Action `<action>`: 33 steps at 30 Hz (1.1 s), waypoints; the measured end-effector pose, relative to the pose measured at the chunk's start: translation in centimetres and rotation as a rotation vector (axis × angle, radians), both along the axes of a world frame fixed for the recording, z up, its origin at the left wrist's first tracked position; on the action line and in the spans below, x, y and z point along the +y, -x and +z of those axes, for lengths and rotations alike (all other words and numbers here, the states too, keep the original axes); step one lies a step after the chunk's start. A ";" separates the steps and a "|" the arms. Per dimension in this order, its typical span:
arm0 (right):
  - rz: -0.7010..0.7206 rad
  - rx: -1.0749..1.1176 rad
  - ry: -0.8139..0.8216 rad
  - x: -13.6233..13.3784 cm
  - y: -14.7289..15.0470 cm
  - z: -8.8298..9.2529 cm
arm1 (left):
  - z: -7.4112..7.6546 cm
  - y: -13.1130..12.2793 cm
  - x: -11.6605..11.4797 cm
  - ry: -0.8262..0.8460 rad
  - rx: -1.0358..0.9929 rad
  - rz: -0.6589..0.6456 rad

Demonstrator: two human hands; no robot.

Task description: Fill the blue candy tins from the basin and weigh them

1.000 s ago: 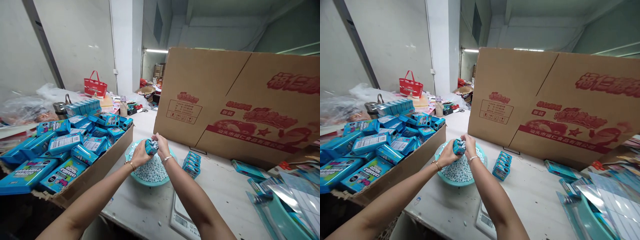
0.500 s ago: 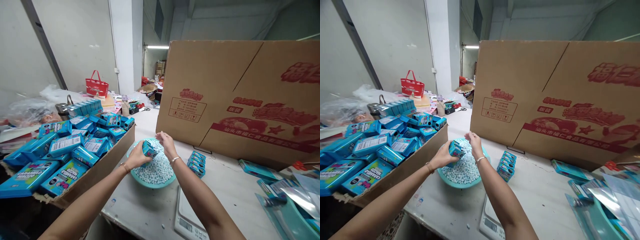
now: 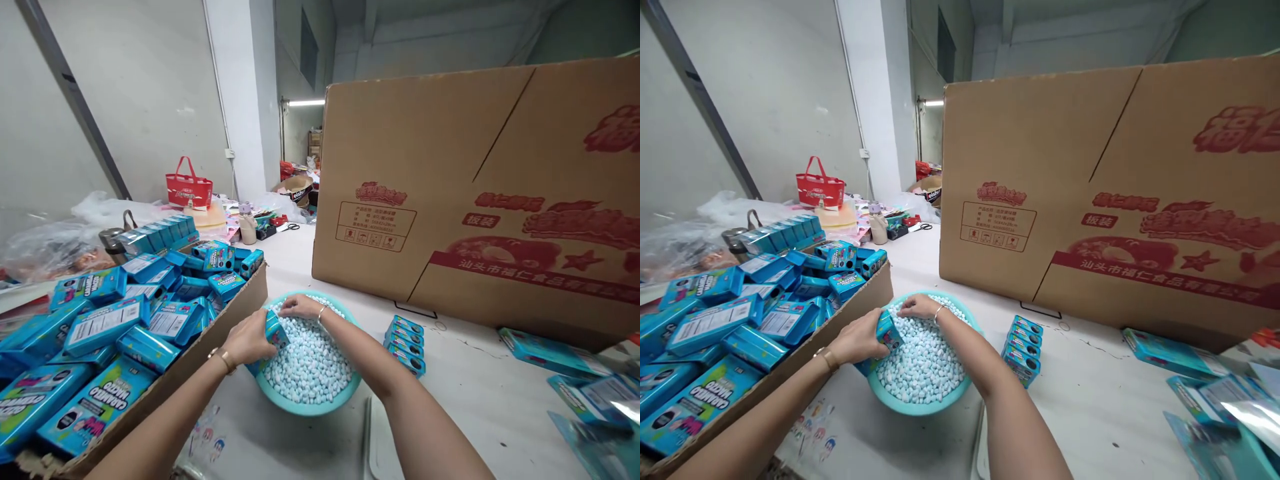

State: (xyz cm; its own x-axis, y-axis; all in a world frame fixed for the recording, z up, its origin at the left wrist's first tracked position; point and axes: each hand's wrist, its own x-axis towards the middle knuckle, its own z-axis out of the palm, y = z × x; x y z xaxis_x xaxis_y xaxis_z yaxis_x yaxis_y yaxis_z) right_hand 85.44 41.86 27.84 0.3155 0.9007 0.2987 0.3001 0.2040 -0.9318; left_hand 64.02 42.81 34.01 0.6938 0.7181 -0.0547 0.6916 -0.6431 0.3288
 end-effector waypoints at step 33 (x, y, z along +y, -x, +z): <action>-0.257 0.436 -0.072 -4.3 2.7 5.0 | -3.5 -4.6 -3.2 -0.086 -0.597 -0.050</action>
State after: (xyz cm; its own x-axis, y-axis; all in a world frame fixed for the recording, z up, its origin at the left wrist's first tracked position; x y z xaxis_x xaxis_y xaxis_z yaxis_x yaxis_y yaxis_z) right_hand 82.77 37.53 32.88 0.6331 0.7598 0.1482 -0.0646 0.2427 -0.9680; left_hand 68.61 39.65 30.52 0.6197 0.6683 0.4115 0.3716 -0.7116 0.5962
